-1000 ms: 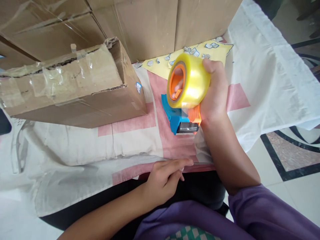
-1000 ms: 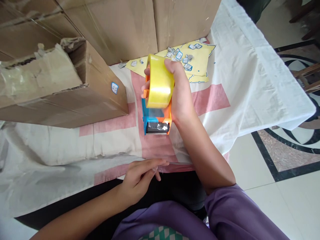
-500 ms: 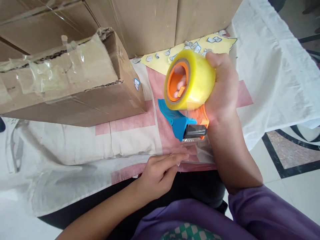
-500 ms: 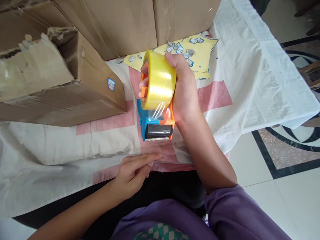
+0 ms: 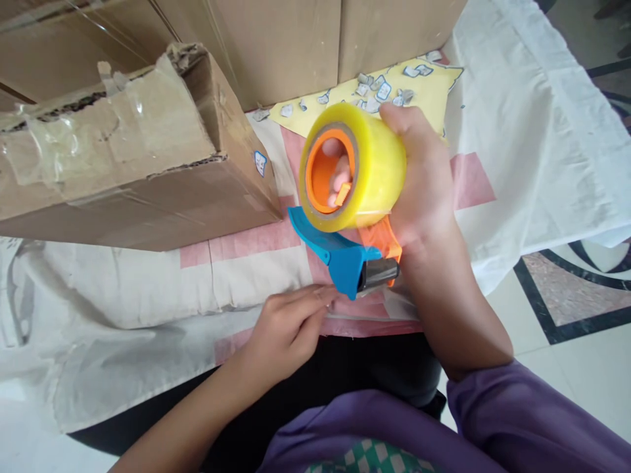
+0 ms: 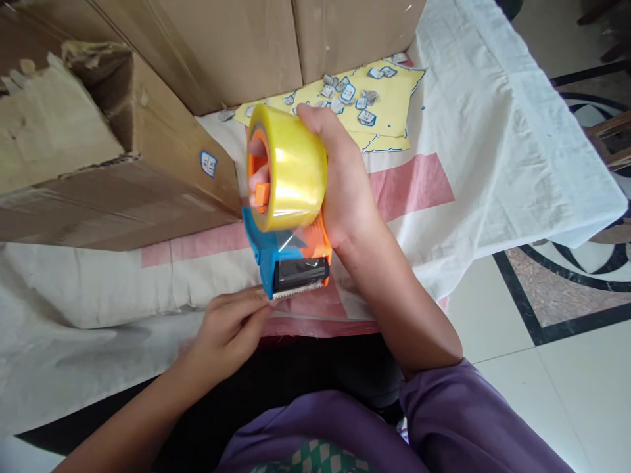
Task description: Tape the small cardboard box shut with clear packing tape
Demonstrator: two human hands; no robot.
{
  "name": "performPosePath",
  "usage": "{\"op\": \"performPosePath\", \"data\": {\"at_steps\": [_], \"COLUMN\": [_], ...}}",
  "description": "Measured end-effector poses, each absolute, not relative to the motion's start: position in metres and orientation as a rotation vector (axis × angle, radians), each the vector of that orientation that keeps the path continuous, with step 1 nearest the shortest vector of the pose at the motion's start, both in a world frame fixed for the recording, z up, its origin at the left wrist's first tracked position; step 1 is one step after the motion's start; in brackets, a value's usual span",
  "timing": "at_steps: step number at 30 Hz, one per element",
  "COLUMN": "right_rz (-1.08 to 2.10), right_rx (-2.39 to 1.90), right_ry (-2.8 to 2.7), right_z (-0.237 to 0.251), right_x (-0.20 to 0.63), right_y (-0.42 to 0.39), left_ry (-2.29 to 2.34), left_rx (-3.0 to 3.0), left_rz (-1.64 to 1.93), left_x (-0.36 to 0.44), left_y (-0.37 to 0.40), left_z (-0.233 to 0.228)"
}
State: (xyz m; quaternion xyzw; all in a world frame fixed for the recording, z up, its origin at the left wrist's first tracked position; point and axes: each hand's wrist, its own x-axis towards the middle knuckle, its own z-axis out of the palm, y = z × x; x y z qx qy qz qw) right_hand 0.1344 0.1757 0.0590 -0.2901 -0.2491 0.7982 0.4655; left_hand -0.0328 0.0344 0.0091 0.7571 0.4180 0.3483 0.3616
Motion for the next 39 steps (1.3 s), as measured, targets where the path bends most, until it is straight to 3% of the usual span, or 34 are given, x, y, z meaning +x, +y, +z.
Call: {"op": "performPosePath", "data": {"at_steps": [4,8,27,39], "right_rz": [2.108,2.225,2.122,2.194], "right_rx": [-0.468,-0.527,-0.287,-0.492], "right_ry": [-0.709,-0.834,-0.853,-0.964], "right_z": [0.058,0.062,0.057,0.051], "right_x": [0.126,0.119,0.122,0.131], "right_y": [0.167,0.155,0.164,0.169], "left_ry": [1.147,1.155,1.184,1.252], "left_rx": [2.521,2.853,2.704,2.752], "left_rz": [0.875,0.883,0.797,0.945], "left_x": [-0.054,-0.064,-0.070,-0.089], "left_y": [0.052,0.061,0.063,0.073], "left_z": [0.019,0.024,0.025,0.015]}}
